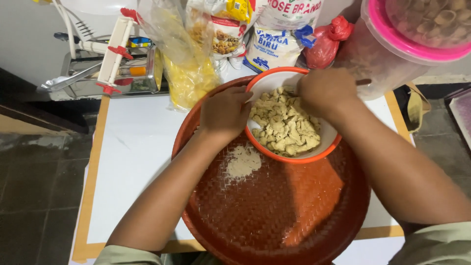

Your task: Shaping small pieces of dough into cookies using a fork to create a pattern

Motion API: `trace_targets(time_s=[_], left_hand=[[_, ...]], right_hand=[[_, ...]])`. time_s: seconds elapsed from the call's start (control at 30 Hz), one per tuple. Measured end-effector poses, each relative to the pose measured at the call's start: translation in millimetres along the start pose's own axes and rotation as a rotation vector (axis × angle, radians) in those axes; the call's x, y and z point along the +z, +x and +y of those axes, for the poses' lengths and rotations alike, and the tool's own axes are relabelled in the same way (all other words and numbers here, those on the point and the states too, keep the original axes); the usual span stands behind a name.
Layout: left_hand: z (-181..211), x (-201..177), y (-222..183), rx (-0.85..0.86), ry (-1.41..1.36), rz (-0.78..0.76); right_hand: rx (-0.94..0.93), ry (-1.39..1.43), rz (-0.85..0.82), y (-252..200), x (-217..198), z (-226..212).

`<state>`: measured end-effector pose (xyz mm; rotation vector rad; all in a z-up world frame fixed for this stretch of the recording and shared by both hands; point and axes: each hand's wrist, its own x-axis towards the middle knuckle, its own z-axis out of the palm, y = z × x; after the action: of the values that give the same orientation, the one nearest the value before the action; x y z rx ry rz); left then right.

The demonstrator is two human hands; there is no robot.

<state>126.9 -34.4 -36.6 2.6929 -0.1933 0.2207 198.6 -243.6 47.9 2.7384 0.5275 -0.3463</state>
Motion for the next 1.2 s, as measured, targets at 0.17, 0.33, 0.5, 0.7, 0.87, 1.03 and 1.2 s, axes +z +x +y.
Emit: trace_targets(time_s=[0.17, 0.33, 0.5, 0.7, 0.87, 1.03, 1.2], left_hand=[[24, -31, -3, -0.133, -0.075, -0.021], [32, -49, -13, -0.172, -0.438, 0.061], [46, -54, -28, -0.230, -0.923, 0.302], [62, -51, -35, -0.174, -0.721, 0.519], [47, -29, -34, 0.086, -0.742, 0.723], [42, -28, -34, 0.059, -0.822, 0.653], [24, -7, -37, 0.045, -1.087, 0.507]], right_hand=[[0.012, 0.133, 0.130, -6, 18, 3], [-0.017, 0.326, 0.313, -49, 8, 14], [-0.230, 0.497, 0.698, -59, 14, 6], [-0.432, 0.654, 1.036, -35, 44, -12], [-0.357, 0.597, 1.053, -38, 57, -20], [-0.388, 0.657, 1.081, -34, 60, -23], [-0.411, 0.760, 1.028, -38, 63, -21]])
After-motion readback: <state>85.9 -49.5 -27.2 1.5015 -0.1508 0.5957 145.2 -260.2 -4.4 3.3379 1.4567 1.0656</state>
